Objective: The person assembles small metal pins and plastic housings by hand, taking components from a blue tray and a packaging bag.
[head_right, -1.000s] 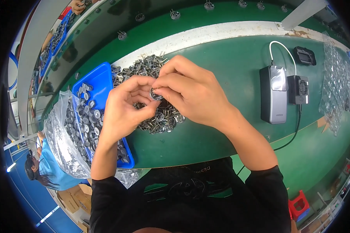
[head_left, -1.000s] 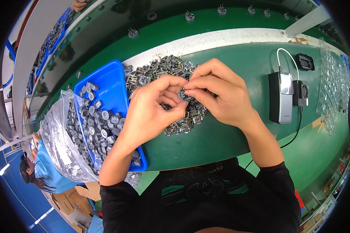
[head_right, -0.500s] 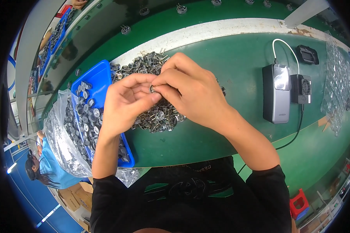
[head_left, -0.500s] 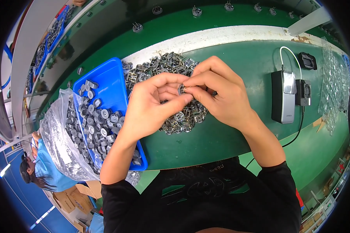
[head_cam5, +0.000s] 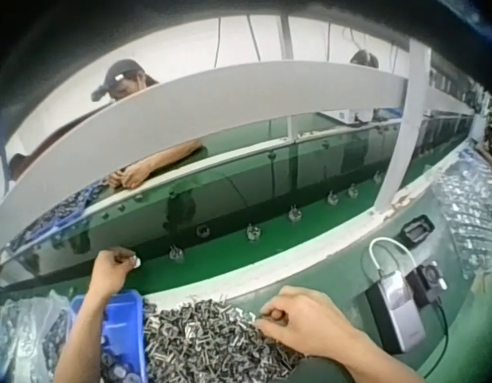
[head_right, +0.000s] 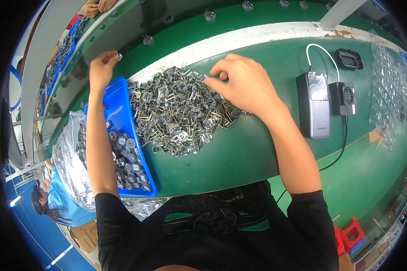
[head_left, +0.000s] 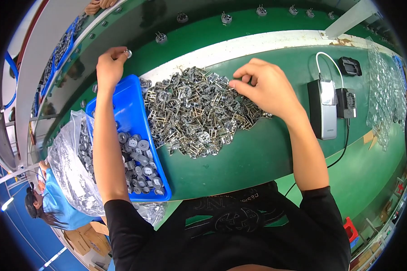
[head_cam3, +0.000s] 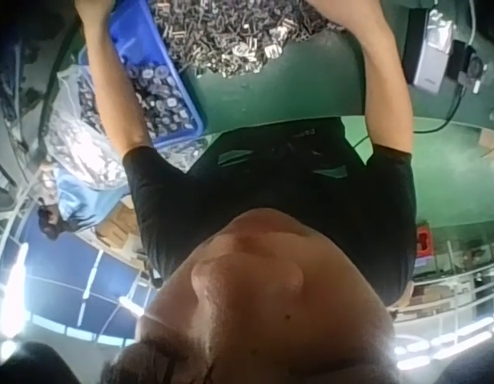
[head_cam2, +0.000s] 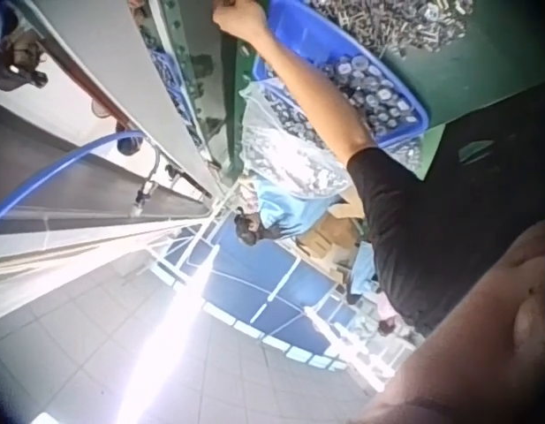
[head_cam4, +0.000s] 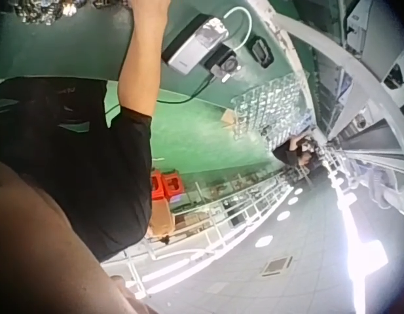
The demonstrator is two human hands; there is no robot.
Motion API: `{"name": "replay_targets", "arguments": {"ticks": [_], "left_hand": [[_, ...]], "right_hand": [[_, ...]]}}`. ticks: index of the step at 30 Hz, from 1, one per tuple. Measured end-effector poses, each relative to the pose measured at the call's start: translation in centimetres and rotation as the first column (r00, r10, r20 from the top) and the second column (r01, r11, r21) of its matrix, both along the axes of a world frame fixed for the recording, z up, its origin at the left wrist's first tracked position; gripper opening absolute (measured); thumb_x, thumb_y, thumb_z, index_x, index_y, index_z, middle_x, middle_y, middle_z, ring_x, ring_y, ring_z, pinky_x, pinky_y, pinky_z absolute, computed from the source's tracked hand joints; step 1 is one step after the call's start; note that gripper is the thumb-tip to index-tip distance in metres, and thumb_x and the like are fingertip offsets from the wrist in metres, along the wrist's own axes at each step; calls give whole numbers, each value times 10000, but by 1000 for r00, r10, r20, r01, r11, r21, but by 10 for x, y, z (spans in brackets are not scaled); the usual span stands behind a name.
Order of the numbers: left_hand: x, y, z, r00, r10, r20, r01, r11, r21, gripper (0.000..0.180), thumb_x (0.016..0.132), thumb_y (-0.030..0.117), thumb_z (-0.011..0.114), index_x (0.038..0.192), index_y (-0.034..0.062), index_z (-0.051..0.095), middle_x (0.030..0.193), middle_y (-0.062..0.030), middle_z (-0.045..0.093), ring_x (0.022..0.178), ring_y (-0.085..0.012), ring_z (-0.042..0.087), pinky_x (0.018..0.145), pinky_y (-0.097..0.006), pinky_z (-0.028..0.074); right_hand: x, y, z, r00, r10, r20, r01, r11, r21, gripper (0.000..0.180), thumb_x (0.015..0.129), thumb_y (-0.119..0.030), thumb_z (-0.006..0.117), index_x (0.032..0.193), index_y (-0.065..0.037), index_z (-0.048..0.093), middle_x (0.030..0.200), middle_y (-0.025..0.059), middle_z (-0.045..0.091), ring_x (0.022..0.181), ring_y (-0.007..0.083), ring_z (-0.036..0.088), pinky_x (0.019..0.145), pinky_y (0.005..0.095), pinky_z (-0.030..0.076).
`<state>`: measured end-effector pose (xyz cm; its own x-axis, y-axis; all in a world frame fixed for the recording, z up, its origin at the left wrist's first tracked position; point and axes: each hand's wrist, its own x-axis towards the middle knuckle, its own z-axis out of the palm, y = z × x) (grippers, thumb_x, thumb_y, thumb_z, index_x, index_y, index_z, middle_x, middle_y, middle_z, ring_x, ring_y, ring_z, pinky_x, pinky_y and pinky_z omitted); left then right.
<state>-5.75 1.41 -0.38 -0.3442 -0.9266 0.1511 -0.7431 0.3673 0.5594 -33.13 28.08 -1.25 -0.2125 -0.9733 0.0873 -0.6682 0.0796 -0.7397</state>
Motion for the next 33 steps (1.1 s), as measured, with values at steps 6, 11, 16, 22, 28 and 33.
{"name": "replay_targets", "arguments": {"ticks": [6, 11, 16, 22, 28, 33], "left_hand": [[23, -22, -28, 990, -107, 92, 102, 993, 55, 281, 874, 171, 674, 1096, 3, 712, 958, -148, 737, 897, -205, 705, 837, -317, 519], [28, -16, -1, 999, -46, -15, 49, 968, 245, 379, 888, 224, 650, 1200, 9, 661, 1074, -176, 716, 998, -254, 683, 863, -342, 513], [108, -37, 0, 783, 268, 562, -177, 961, -211, 445, 799, 215, 691, 1220, 75, 666, 1177, -189, 674, 1129, -345, 627, 970, -424, 484], [110, -27, -5, 882, 172, 439, -184, 983, -17, 448, 705, 115, 772, 1147, 82, 710, 1047, -158, 725, 999, -309, 691, 902, -386, 526], [36, 49, 24, 991, -56, 119, 77, 979, -188, 366, 723, 38, 720, 1089, 48, 715, 938, -137, 625, 826, -248, 670, 811, -333, 548], [-22, 148, 55, 926, -328, -187, 336, 942, 9, 391, 772, -48, 709, 1153, 42, 699, 1096, -94, 575, 881, -134, 617, 732, -244, 547]], "right_hand": [[5, -1, -1, 997, 39, 65, -38, 999, -16, 185, 817, -73, 644, 981, -11, 704, 885, 137, 675, 776, 309, 656, 729, 418, 514], [5, 5, 5, 998, -57, 20, 57, 998, 0, 284, 789, 33, 584, 1049, -19, 688, 863, 130, 618, 770, 307, 625, 724, 414, 491], [4, 3, 0, 994, 20, -110, -39, 983, -178, 317, 765, 102, 581, 1019, -45, 701, 859, 113, 562, 778, 296, 595, 726, 398, 481], [7, 2, 3, 993, 36, -111, -68, 952, -297, 205, 776, 82, 627, 941, -32, 668, 850, 81, 572, 735, 252, 605, 670, 365, 486], [9, 3, 7, 991, 53, 123, -25, 975, -221, 150, 801, 6, 709, 923, -37, 633, 831, 65, 608, 682, 192, 595, 613, 297, 472], [26, 3, 3, 925, 200, 322, -44, 900, -433, 109, 797, -14, 750, 886, -43, 694, 808, 30, 613, 652, 108, 574, 564, 242, 457]]}}
